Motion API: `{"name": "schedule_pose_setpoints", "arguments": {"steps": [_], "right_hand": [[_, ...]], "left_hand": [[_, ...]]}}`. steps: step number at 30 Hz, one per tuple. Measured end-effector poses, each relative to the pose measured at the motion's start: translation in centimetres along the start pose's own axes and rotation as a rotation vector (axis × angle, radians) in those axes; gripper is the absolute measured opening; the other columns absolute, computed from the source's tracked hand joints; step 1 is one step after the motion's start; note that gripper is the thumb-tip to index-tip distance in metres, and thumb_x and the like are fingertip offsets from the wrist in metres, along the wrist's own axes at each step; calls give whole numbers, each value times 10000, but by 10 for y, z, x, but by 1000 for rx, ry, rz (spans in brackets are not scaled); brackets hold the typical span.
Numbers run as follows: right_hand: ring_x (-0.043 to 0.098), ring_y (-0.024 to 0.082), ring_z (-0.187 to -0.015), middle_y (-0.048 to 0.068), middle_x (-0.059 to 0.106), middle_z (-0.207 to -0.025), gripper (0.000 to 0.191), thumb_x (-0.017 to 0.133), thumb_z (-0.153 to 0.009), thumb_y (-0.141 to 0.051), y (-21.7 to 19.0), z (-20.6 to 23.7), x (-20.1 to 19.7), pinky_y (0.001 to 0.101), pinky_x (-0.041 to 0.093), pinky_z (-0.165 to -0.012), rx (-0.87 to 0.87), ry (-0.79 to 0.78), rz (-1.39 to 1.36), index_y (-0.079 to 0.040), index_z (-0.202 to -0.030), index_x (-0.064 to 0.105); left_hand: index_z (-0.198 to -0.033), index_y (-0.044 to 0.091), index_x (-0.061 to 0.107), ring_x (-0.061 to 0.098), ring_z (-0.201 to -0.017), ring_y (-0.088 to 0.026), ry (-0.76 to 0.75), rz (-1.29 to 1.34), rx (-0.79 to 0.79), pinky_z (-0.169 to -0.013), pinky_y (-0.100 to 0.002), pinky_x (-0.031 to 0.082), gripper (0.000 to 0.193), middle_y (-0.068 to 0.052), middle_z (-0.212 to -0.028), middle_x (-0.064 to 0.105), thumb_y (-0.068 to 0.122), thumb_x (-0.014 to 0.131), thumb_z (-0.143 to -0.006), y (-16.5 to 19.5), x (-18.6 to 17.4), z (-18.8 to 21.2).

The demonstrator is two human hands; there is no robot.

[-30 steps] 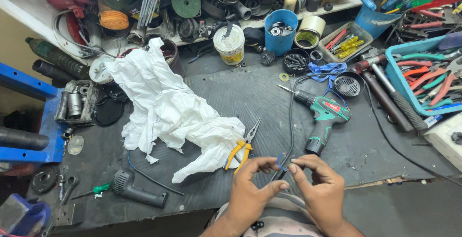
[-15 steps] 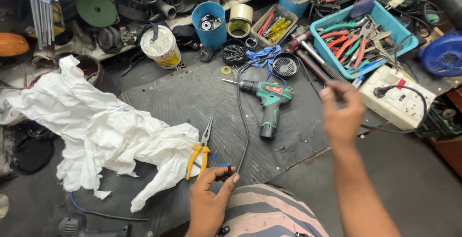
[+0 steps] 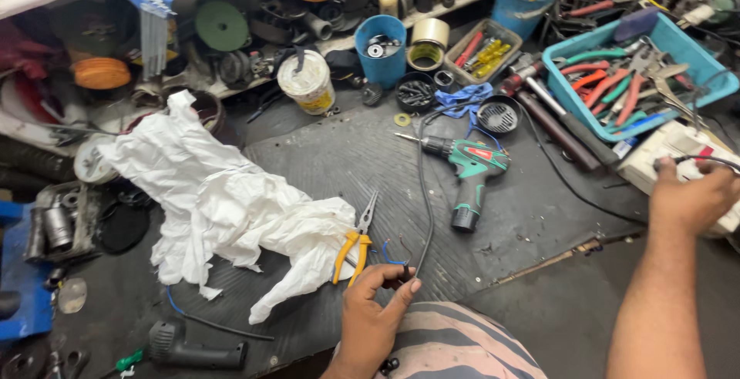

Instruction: The person repairs a belt sander clamped in a bench vise. They strip insulation from a power cord wire by hand, use a screwdriver to work on the tool's switch housing, connect the wires to the tool, tighten components with a screwdriver, and wipe the tool body with a white cloth.

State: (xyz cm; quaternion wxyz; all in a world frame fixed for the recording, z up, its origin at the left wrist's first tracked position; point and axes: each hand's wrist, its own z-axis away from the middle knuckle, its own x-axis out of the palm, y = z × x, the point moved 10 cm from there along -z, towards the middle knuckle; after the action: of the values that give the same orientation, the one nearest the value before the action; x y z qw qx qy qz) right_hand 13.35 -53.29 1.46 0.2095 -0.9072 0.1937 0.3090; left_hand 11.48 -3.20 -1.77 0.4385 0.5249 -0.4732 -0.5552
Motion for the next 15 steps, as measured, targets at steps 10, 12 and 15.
{"name": "schedule_pose_setpoints", "arguments": {"steps": [10, 12, 15], "right_hand": [[703, 383, -862, 260, 713, -996, 155, 550, -1075, -8, 10, -10, 76, 476, 539, -808, -74, -476, -171, 79, -1103, 675], [696, 362, -892, 250, 706, -1008, 205, 482, -1089, -26, 17, -11, 75, 447, 538, -821, -79, -458, -169, 74, -1127, 656], [671, 316, -896, 217, 685, -1007, 171, 471, -1050, -18, 27, 0, 67, 411, 530, -837, 8, -445, -354, 54, -1082, 623]], "left_hand": [[-994, 14, 748, 684, -834, -136, 29, 46, 41, -777, -286, 555, 184, -58, -914, 753, 105, 814, -848, -2, 2, 3], [-1000, 14, 754, 674, -828, -142, 34, 36, 23, -774, -289, 552, 193, -62, -907, 757, 109, 815, -844, -2, 3, 3], [-986, 22, 754, 678, -812, -146, 48, 11, 31, -762, -288, 558, 193, -59, -893, 760, 122, 819, -833, 2, 2, 2]]}}
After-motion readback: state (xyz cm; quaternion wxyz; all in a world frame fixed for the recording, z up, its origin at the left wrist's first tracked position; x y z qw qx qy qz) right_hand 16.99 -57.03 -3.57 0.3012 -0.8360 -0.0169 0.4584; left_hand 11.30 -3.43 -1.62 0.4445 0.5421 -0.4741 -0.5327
